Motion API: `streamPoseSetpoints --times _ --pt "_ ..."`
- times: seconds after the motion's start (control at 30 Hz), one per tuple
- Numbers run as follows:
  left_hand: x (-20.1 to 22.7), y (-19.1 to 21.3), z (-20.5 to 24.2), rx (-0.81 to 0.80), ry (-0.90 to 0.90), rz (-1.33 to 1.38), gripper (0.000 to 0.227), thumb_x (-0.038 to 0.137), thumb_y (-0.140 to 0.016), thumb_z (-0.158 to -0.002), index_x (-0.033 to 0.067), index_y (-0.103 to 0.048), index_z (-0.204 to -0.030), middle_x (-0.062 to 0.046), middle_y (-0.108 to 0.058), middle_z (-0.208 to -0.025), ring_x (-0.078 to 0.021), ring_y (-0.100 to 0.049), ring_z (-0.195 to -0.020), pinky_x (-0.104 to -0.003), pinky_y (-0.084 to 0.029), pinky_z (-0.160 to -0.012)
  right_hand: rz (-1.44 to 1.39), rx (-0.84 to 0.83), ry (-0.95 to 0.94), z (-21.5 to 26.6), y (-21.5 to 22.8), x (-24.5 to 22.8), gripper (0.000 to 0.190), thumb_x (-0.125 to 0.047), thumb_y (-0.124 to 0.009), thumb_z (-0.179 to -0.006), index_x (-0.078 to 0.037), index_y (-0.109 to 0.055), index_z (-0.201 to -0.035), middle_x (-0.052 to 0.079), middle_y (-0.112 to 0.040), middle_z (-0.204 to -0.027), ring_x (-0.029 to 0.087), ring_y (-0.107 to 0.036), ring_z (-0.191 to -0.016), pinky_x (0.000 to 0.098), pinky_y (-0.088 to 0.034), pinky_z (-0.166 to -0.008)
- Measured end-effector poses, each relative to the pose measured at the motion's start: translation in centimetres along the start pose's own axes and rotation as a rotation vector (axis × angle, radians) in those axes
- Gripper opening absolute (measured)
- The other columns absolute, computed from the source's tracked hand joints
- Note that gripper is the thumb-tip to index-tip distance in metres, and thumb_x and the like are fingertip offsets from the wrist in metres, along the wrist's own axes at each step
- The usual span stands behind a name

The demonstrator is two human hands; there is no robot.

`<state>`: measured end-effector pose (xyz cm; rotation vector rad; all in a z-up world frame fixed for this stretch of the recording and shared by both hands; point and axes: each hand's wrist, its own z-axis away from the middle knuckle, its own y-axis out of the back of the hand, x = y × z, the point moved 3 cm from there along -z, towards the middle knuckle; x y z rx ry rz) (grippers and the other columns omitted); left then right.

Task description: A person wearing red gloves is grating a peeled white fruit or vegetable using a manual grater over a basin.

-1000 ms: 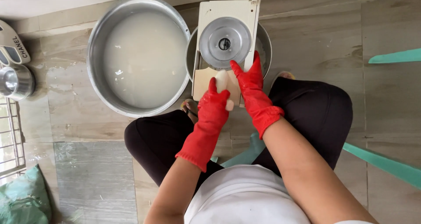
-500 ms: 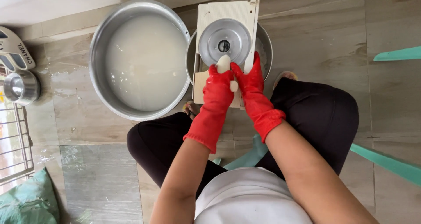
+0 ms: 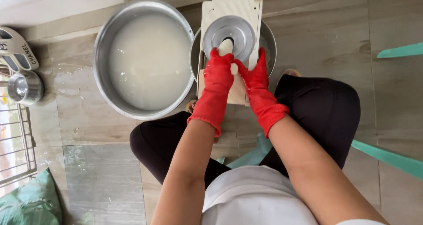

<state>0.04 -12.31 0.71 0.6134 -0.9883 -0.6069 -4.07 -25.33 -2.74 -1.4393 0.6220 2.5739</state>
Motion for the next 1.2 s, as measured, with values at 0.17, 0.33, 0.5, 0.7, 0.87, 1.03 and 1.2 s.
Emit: streamPoseSetpoints --times 0.17,0.33,0.5,0.7,0.87,1.03,1.2 --pt "-2.5 2.3 5.7 -0.104 0.099 -0.082 0.068 0.035 -0.062 -0.088 0.0170 -0.046 -0.152 -0.024 -0.069 -0.118 -0.0443 -0.067 -0.115 -0.056 -0.055 -0.095 -0.003 0.007 -0.021 -1.3 -0.4 1.1 0.106 -0.054 -0.086 -0.089 -0.020 -0.019 -0.164 0.014 -0.030 -0.167 0.033 -0.033 -0.153 0.0473 -0.030 -0.127" --pt "-2.5 2.9 7.5 -0.134 0.124 -0.087 0.068 0.032 -0.062 -0.088 0.0157 -0.047 -0.152 -0.025 -0.068 -0.118 -0.0441 -0.066 -0.116 -0.055 -0.054 -0.097 -0.016 0.010 0.029 -0.8 -0.3 -0.1 0.102 -0.049 -0.084 -0.091 -0.015 -0.021 -0.163 0.017 -0.028 -0.167 0.036 -0.028 -0.154 0.0491 -0.025 -0.128" --pt "0.6 1.0 1.4 -0.041 -0.026 0.004 0.065 0.032 -0.063 -0.091 0.0085 -0.047 -0.149 -0.026 -0.069 -0.117 -0.0445 -0.069 -0.112 -0.053 -0.056 -0.094 0.003 -0.028 0.005 -0.3 -0.2 -0.5 0.099 -0.051 -0.080 -0.094 -0.019 -0.017 -0.164 0.013 -0.028 -0.168 0.033 -0.029 -0.155 0.0497 -0.025 -0.128" --pt "-1.0 3.6 6.8 -0.177 0.098 -0.079 0.067 0.031 -0.065 -0.088 0.0139 -0.047 -0.150 -0.029 -0.068 -0.118 -0.0474 -0.065 -0.116 -0.058 -0.052 -0.099 -0.023 -0.014 0.022 0.2 0.2 -0.6 0.101 -0.050 -0.082 -0.091 -0.014 -0.021 -0.163 0.019 -0.030 -0.166 0.038 -0.031 -0.153 0.0507 -0.026 -0.127" --pt "-1.8 1.6 5.0 -0.080 0.018 -0.050 0.066 0.034 -0.068 -0.088 0.0119 -0.051 -0.148 -0.026 -0.070 -0.115 -0.0424 -0.069 -0.112 -0.053 -0.057 -0.092 -0.008 -0.019 0.012 0.5 0.4 -0.9 0.101 -0.053 -0.082 -0.090 -0.017 -0.021 -0.163 0.017 -0.032 -0.165 0.037 -0.034 -0.152 0.0503 -0.028 -0.126" --pt "1.4 2.0 1.8 -0.065 -0.054 -0.082 0.070 0.037 -0.067 -0.087 0.0132 -0.046 -0.149 -0.023 -0.070 -0.117 -0.0403 -0.069 -0.115 -0.051 -0.054 -0.100 0.010 -0.028 -0.003 0.0 0.2 -0.3 0.100 -0.052 -0.080 -0.092 -0.020 -0.019 -0.164 0.014 -0.033 -0.165 0.032 -0.037 -0.151 0.0483 -0.032 -0.125" --pt "-1.9 3.0 6.6 -0.148 0.103 -0.086 0.064 0.027 -0.067 -0.089 0.0128 -0.049 -0.149 -0.028 -0.069 -0.114 -0.0438 -0.070 -0.107 -0.054 -0.058 -0.090 0.046 0.015 0.012 -0.8 -0.2 0.5 0.103 -0.053 -0.083 -0.088 -0.021 -0.022 -0.163 0.015 -0.036 -0.164 0.035 -0.048 -0.144 0.0460 -0.039 -0.122"
